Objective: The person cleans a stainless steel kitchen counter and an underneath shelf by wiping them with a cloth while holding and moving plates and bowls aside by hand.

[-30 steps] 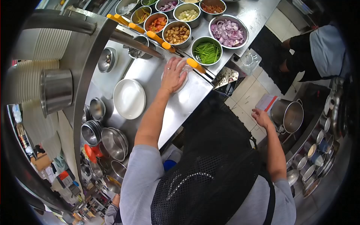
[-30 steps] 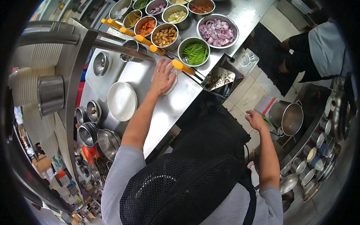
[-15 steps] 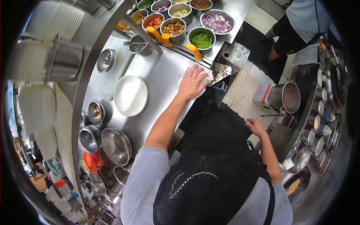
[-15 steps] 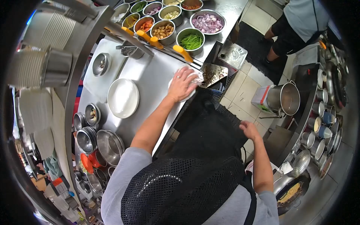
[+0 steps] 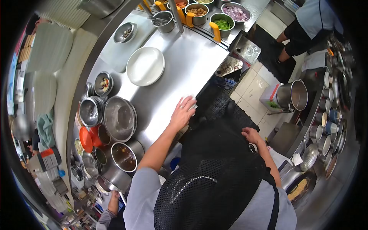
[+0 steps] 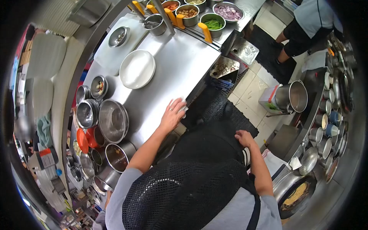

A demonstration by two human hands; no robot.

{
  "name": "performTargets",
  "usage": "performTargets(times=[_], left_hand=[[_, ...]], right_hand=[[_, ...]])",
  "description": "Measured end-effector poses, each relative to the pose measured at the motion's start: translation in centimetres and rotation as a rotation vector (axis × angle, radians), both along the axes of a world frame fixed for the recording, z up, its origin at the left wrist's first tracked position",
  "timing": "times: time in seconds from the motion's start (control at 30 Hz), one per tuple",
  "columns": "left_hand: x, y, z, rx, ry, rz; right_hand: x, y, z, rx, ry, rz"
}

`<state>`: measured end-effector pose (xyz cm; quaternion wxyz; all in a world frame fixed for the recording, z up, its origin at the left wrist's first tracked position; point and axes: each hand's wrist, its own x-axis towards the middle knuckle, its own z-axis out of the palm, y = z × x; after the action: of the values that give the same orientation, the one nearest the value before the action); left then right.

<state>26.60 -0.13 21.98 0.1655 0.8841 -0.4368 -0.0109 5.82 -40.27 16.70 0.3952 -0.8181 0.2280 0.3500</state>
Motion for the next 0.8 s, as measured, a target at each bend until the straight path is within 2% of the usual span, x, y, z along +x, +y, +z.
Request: performTargets(times=[0.1, 0.17, 0.23, 0.27, 0.3, 0.37, 0.43, 0.47, 0.5, 0.57, 0.6, 0.63, 0.7, 0.73, 0.8], left_hand=[[-4.1, 4.8, 0.7, -0.100, 0.116, 0.096], [-6.2, 7.4, 1.2, -0.216, 0.289, 0.283], [-6.3, 7.9, 4.4, -0.557, 0.522, 0.554], [-6.1, 7.8, 6.7, -0.728, 0.727, 0.763], [-5.9, 8.7, 6.8, -1.012, 0.919, 0.852], [-5.3, 9.2, 10.5, -1.446, 1.153, 0.836], [-4.9, 10.9, 9.4, -1.488, 1.175, 0.890], [-4.7, 12.4, 7.7, -1.383, 1.108, 0.986], [-4.5, 14.4, 4.3, -1.173, 0.852, 1.038], [-5.2, 14.8, 2.6, -0.889, 0.428, 0.991], [-5.2, 14.4, 3.4, -0.603, 0.275, 0.980], [-5.1, 13.0, 4.6, -0.428, 0.194, 0.942], [-5.0, 10.9, 3.6, -0.100, 0.039, 0.811], [-5.1, 10.1, 2.1, -0.105, 0.045, 0.799], [-4.9, 8.3, -0.3, 0.050, 0.024, 0.821]], right_hand=[[2.1, -0.4, -0.1, 0.025, -0.077, 0.027], [3.7, -0.9, -0.1, 0.013, -0.171, 0.107], [5.3, -1.3, -0.3, 0.021, -0.181, 0.153], [5.9, -1.6, -0.6, 0.041, -0.227, 0.146], [6.6, -1.5, -1.0, 0.064, -0.274, 0.140], [8.2, -0.7, 0.5, 0.037, -0.296, 0.223], [8.8, -0.7, 0.8, 0.039, -0.277, 0.203], [8.7, -0.9, 1.1, 0.048, -0.285, 0.215], [8.2, -1.2, 1.5, 0.031, -0.302, 0.215], [7.0, -1.8, 1.7, 0.016, -0.308, 0.214], [6.1, -2.6, 1.5, 0.010, -0.263, 0.178], [5.0, -4.0, 0.8, 0.000, -0.218, 0.139], [3.1, -5.5, -0.5, -0.018, -0.247, 0.127], [2.3, -6.0, -0.7, -0.038, -0.165, 0.101], [1.3, -6.6, -0.1, -0.098, -0.037, 0.081]])
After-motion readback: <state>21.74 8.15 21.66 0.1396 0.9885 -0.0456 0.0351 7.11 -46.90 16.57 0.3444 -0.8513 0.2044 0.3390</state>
